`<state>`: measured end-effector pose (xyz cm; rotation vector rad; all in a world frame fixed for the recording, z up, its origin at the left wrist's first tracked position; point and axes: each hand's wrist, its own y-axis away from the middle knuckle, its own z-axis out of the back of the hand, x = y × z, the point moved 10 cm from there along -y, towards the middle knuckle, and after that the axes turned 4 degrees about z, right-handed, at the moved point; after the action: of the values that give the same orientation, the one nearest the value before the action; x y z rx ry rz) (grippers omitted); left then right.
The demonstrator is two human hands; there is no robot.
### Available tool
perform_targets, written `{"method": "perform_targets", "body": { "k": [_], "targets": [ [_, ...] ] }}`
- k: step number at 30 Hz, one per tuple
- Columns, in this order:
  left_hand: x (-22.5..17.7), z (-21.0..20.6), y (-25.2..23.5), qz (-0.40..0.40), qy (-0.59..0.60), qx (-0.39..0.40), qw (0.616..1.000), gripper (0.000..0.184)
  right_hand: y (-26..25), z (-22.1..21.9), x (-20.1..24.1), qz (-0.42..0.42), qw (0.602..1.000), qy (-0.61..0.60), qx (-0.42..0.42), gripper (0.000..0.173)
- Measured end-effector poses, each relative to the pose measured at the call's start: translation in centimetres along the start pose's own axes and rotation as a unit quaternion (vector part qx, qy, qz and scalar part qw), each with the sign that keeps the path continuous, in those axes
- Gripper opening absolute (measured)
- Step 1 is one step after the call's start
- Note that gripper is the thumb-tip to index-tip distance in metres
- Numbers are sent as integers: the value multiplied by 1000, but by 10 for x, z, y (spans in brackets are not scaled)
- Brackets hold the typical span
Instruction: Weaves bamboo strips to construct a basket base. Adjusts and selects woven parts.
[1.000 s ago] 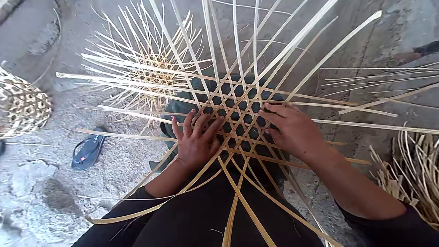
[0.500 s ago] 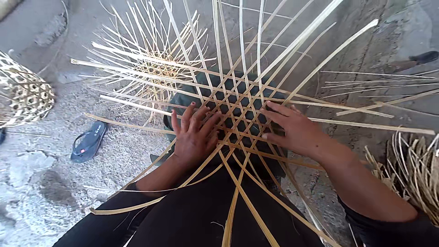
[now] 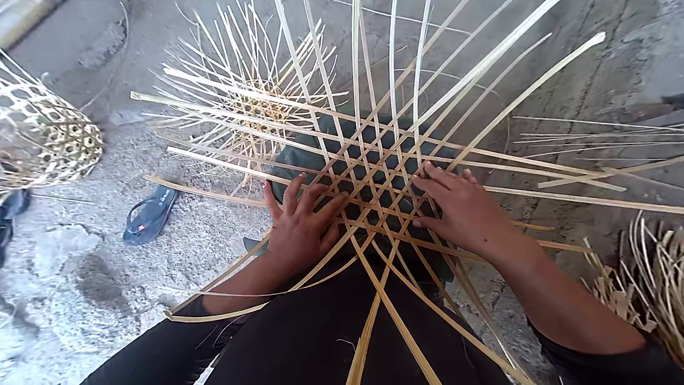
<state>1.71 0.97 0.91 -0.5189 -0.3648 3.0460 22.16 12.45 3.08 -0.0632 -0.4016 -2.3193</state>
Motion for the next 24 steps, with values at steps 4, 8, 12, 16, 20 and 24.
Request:
{"method": "perform_targets", "body": {
  "k": [4, 8, 12, 16, 20, 24],
  "targets": [
    [2, -3, 2, -7, 1, 16, 1000, 45, -1, -2, 0, 7, 1000, 3, -4, 77],
    [2, -3, 3, -11, 1, 11, 1000, 43, -1, 0, 1, 5, 1000, -4, -14, 77],
    [2, -4, 5, -15, -2, -1, 1000, 41, -2, 0, 2, -5, 1000, 3, -20, 75],
    [2, -4, 4, -16, -9, 5, 1000, 41, -2, -1, 1, -5, 1000, -6, -11, 75],
    [-1, 4, -2, -35, -12, 19, 999, 41, 3, 3, -1, -10, 998, -54, 9, 76],
    [-12, 13, -3, -79, 32, 26, 996, 38, 2, -8, 17, -42, 998, -30, -46, 78]
  ]
}}
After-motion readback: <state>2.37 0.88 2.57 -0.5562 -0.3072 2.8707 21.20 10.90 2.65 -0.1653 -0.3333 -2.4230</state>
